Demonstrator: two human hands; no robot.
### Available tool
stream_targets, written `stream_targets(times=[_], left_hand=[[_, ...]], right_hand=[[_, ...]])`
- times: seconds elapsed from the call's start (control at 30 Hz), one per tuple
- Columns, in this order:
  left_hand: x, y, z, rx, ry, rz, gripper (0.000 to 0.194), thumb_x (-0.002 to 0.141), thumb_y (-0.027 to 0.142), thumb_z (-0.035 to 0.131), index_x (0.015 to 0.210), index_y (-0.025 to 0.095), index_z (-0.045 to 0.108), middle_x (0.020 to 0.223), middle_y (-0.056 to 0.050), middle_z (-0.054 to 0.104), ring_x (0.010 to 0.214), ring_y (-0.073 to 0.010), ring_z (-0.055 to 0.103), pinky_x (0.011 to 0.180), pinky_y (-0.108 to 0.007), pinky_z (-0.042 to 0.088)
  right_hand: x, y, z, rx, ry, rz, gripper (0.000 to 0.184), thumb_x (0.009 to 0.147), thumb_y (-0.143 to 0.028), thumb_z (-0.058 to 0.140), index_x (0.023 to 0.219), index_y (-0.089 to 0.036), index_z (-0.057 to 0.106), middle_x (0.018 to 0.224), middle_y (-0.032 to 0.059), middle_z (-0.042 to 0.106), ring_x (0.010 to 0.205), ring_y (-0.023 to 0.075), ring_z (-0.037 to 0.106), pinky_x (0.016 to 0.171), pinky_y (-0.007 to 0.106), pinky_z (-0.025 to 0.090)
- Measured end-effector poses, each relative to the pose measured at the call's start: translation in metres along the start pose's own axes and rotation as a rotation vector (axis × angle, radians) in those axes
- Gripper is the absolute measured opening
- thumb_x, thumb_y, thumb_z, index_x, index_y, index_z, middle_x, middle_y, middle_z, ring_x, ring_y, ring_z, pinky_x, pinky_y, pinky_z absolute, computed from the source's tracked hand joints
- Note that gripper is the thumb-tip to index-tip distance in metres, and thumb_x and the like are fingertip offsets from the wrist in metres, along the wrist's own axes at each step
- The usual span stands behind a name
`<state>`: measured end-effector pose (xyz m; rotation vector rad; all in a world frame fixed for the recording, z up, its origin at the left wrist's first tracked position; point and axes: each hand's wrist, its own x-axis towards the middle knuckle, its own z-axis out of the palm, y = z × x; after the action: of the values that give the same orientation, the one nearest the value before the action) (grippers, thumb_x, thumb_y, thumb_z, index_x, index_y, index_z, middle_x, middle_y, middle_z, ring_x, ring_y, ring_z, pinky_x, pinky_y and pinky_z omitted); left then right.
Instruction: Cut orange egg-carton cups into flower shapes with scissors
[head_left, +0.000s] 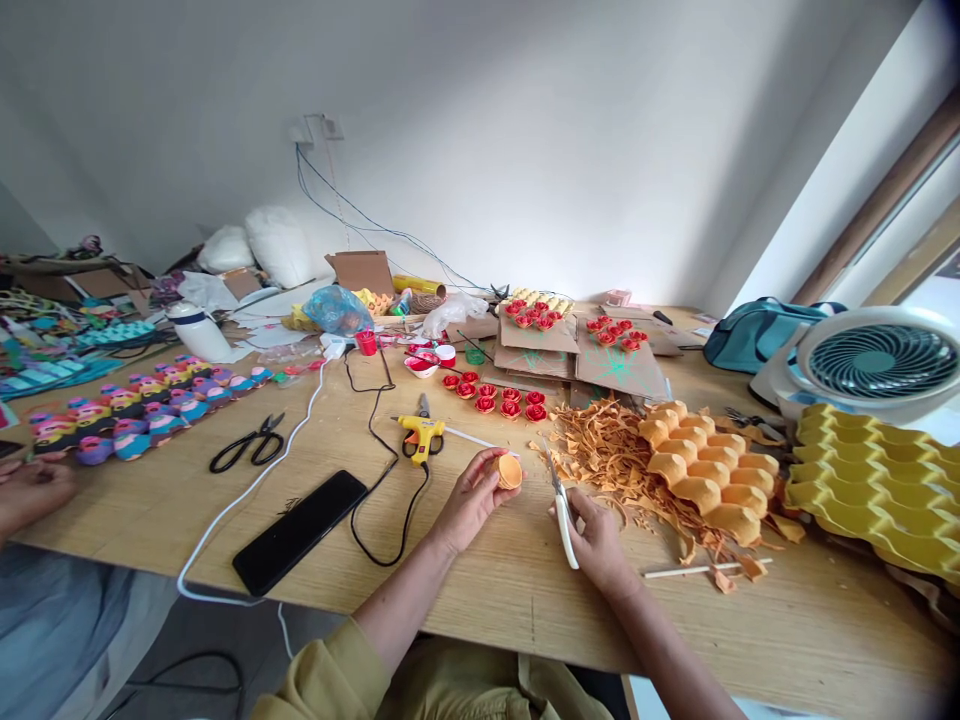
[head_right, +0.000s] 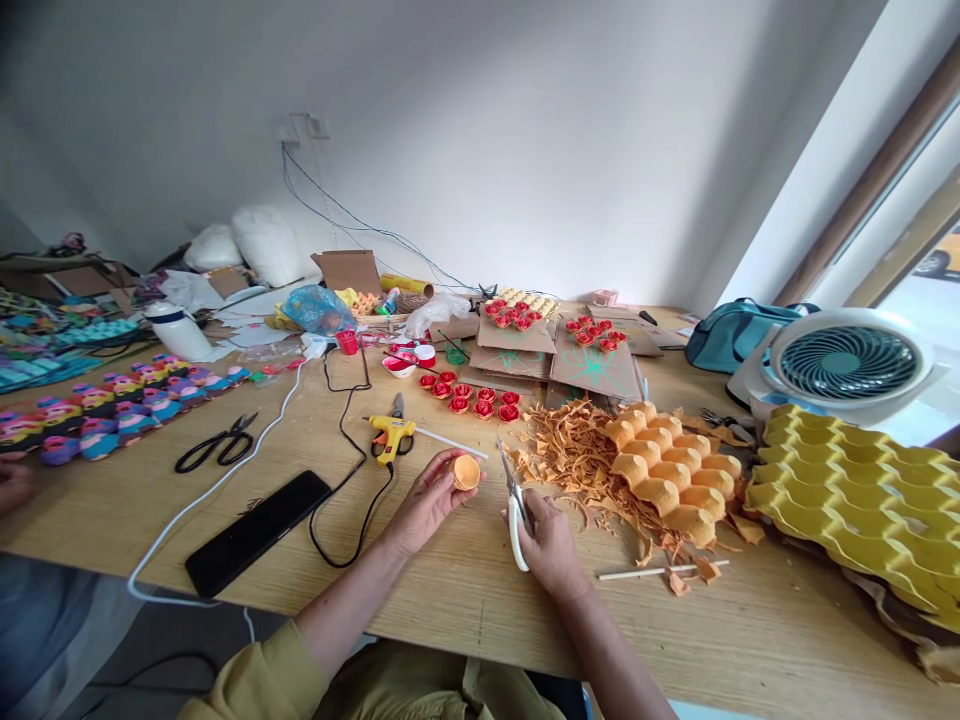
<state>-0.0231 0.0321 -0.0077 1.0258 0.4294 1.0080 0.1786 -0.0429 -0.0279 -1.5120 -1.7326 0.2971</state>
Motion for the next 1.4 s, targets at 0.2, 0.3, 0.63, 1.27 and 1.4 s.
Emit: stream_targets(times=[0.2,0.3,0.63,1.27,1.4], left_hand=[[0.0,-0.002,-0.001,0.183,0.052,0.061,0.049,0.076,0.033,0.075,0.12,0.02,0.056,0.128,-0.011,0.059,0.114,-0.0245,0.06,0.096,-0.036,0.049],[0.001,-0.005,0.0,0.314,0.076,0.134,0.048,0.074,0.032,0.076,0.116,0.019,0.057,0.123,-0.01,0.061,0.113,-0.0236,0.06,0.097,-0.035,0.047],[0.002,-0.01,-0.001,0.378,0.096,0.198,0.052,0.071,0.03,0.078,0.117,0.019,0.056,0.117,-0.009,0.062,0.108,-0.0226,0.06,0.096,-0.035,0.048],[0.0,-0.014,-0.001,0.585,0.064,0.336,0.049,0.077,0.015,0.066,0.123,0.021,0.05,0.125,-0.009,0.055,0.116,-0.0212,0.055,0.102,-0.034,0.045],[-0.002,-0.014,0.0,0.705,0.082,0.4,0.048,0.077,0.014,0.065,0.123,0.022,0.053,0.122,-0.008,0.056,0.114,-0.0211,0.055,0.099,-0.033,0.046]], right_hand=[[0.001,-0.008,-0.005,0.077,-0.038,-0.004,0.02,0.092,-0.035,0.046,0.077,-0.021,0.05,0.071,-0.0002,0.059,0.064,0.0147,0.053,0.062,0.026,0.04],[0.0,-0.007,-0.002,0.025,-0.078,0.0,0.025,0.09,-0.035,0.049,0.069,-0.022,0.046,0.061,-0.0021,0.054,0.056,0.0128,0.048,0.054,0.024,0.036],[-0.001,-0.008,0.002,-0.102,-0.166,-0.101,0.021,0.09,-0.032,0.05,0.072,-0.022,0.045,0.066,-0.0013,0.057,0.063,0.0147,0.053,0.064,0.027,0.038],[0.001,-0.006,-0.002,-0.013,-0.089,-0.008,0.018,0.091,-0.034,0.048,0.077,-0.022,0.049,0.073,0.0008,0.061,0.067,0.0172,0.054,0.066,0.029,0.039],[0.001,-0.013,-0.004,-0.033,-0.144,-0.044,0.017,0.091,-0.033,0.048,0.077,-0.022,0.048,0.072,0.0,0.059,0.067,0.0166,0.054,0.067,0.03,0.038]])
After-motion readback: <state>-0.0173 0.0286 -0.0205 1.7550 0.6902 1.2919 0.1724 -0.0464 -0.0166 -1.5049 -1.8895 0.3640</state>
